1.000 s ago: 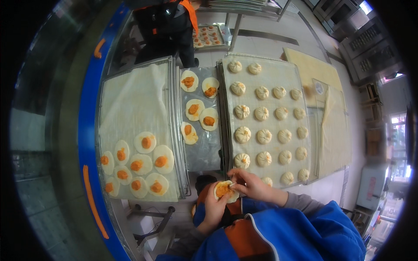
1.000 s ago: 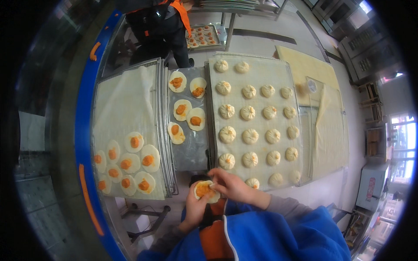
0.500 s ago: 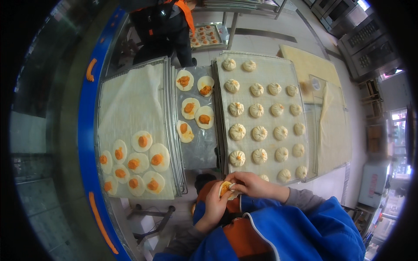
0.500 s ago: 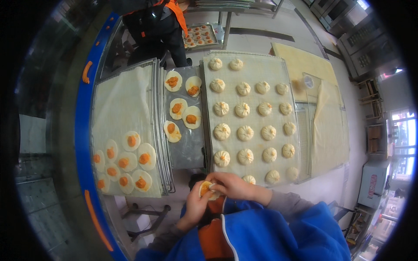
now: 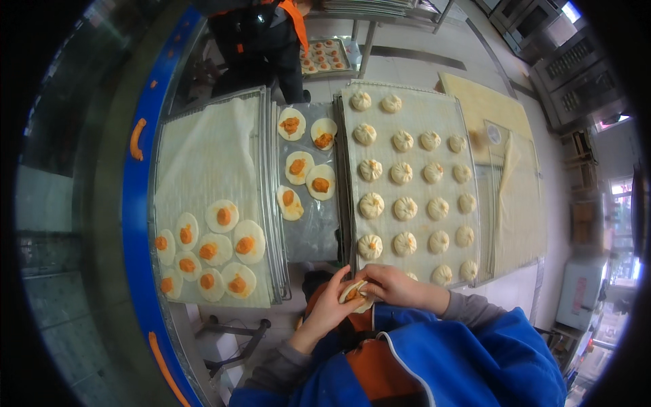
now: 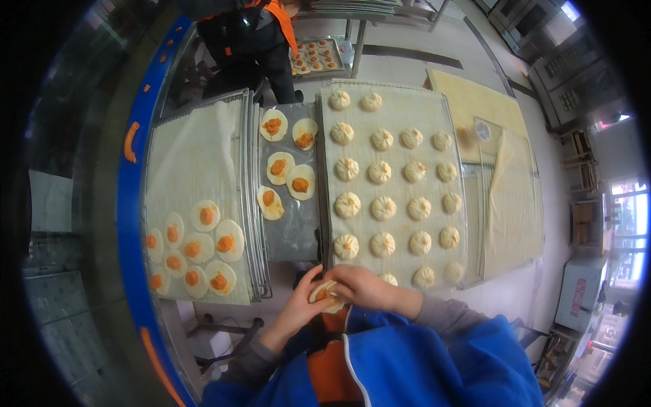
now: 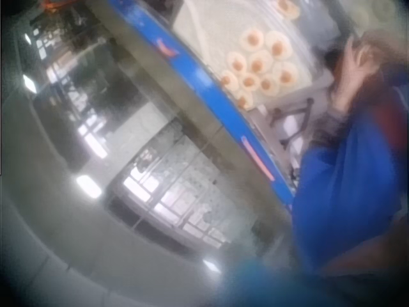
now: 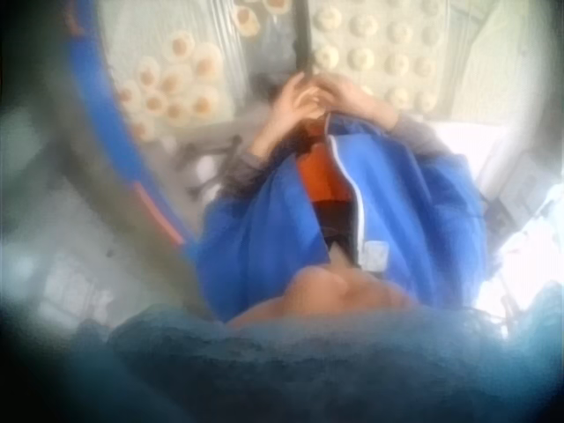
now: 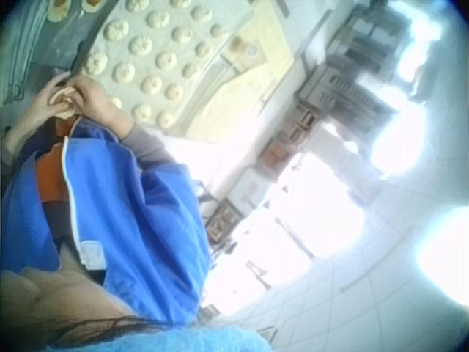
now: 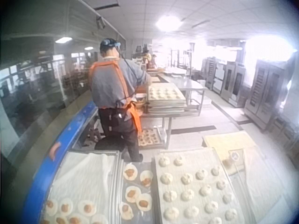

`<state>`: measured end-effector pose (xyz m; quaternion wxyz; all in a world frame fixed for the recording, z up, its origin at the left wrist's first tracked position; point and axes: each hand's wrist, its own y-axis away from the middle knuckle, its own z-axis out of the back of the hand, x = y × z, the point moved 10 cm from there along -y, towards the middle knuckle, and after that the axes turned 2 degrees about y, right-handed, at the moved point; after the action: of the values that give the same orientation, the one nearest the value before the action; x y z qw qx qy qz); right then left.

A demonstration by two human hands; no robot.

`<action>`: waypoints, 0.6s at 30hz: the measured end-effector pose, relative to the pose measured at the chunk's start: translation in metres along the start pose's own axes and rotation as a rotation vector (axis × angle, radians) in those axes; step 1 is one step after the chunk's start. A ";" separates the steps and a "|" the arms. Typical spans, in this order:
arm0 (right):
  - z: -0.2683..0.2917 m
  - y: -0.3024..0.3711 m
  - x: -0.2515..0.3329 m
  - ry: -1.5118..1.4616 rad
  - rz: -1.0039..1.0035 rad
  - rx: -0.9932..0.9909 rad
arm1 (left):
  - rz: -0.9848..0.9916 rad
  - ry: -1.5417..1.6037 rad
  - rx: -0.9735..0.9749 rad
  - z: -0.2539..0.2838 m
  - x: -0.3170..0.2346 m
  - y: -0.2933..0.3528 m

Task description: The person repeatedly picks round dough discs from a conveyor, places an orange filling in the center, and pleats the edges to seal each bun. The finished buns are placed on a tray next to the conveyor. The process continues throughout the clip with multiple buns completed and arranged in rows.

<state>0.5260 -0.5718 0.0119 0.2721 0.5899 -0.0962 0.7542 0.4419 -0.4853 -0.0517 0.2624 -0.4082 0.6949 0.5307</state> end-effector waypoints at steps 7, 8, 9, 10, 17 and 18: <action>0.004 -0.002 0.013 0.207 0.234 -0.035 | 0.152 0.604 -0.090 -0.008 0.027 0.010; 0.000 -0.002 0.016 0.247 0.246 0.006 | 0.139 0.524 -0.104 -0.008 0.028 0.010; 0.001 -0.002 0.019 0.309 0.269 0.008 | 0.125 0.444 -0.119 -0.006 0.028 0.010; -0.001 -0.001 0.024 0.363 0.296 0.032 | 0.137 0.427 -0.124 -0.007 0.030 0.010; -0.005 -0.003 0.010 0.008 0.005 0.078 | -0.035 -0.012 -0.124 -0.004 0.010 0.012; -0.005 -0.004 0.015 0.103 0.062 0.064 | -0.117 -0.105 -0.101 -0.005 0.002 0.012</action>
<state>0.5215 -0.5620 0.0245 0.2343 0.5553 -0.0760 0.7944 0.4309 -0.4898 -0.0454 0.3081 -0.4325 0.6273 0.5697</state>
